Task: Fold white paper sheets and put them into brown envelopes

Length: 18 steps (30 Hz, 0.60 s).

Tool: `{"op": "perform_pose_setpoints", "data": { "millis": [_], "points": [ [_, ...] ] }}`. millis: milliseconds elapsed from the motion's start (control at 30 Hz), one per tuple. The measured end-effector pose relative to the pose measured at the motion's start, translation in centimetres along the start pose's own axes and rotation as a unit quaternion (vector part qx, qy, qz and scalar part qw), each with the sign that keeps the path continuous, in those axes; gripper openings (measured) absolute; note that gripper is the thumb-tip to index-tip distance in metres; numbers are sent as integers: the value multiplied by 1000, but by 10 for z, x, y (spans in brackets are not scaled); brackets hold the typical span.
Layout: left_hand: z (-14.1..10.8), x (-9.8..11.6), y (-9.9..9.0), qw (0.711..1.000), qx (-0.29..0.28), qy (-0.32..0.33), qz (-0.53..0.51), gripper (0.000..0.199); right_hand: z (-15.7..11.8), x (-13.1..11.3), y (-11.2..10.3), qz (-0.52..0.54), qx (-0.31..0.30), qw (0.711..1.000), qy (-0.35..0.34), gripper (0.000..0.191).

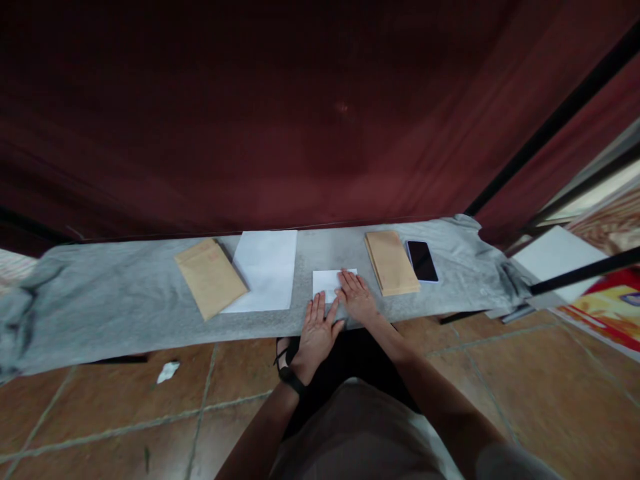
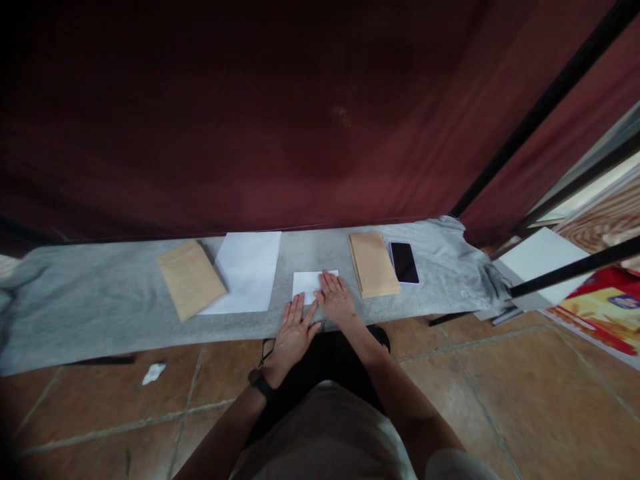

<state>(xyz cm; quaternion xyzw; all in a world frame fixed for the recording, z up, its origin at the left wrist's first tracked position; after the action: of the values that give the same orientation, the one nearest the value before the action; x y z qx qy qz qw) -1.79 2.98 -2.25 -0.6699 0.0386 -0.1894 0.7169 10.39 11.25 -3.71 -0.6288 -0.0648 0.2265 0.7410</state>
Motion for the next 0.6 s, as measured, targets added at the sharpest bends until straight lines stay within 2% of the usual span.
{"op": "perform_pose_setpoints", "data": {
  "millis": [167, 400, 600],
  "points": [
    [0, 0, 1, 1000, 1, -1, 5, 62, -26, 12, -12, -13, 33, 999, 29, 57],
    [0, 1, -4, 1000, -3, 0, 25, 56, -60, -5, -22, -5, -9, 998, -64, 51],
    [21, 19, 3, 1000, -25, -1, 2, 57, -64, -4, -17, 9, -7, 998, -56, 52]
  ]
}}
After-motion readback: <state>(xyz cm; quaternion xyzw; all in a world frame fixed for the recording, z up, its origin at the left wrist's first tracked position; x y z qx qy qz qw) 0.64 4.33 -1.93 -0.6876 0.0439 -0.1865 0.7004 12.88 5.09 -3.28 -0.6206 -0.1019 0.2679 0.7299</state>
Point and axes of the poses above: each hand's wrist, its own z-axis towards the middle knuckle, its own y-axis out of the palm, x = y × z, the point moved 6 cm from there along z, towards the middle knuckle, and after that the axes turned 5 degrees about -x, right-handed, at the moved point
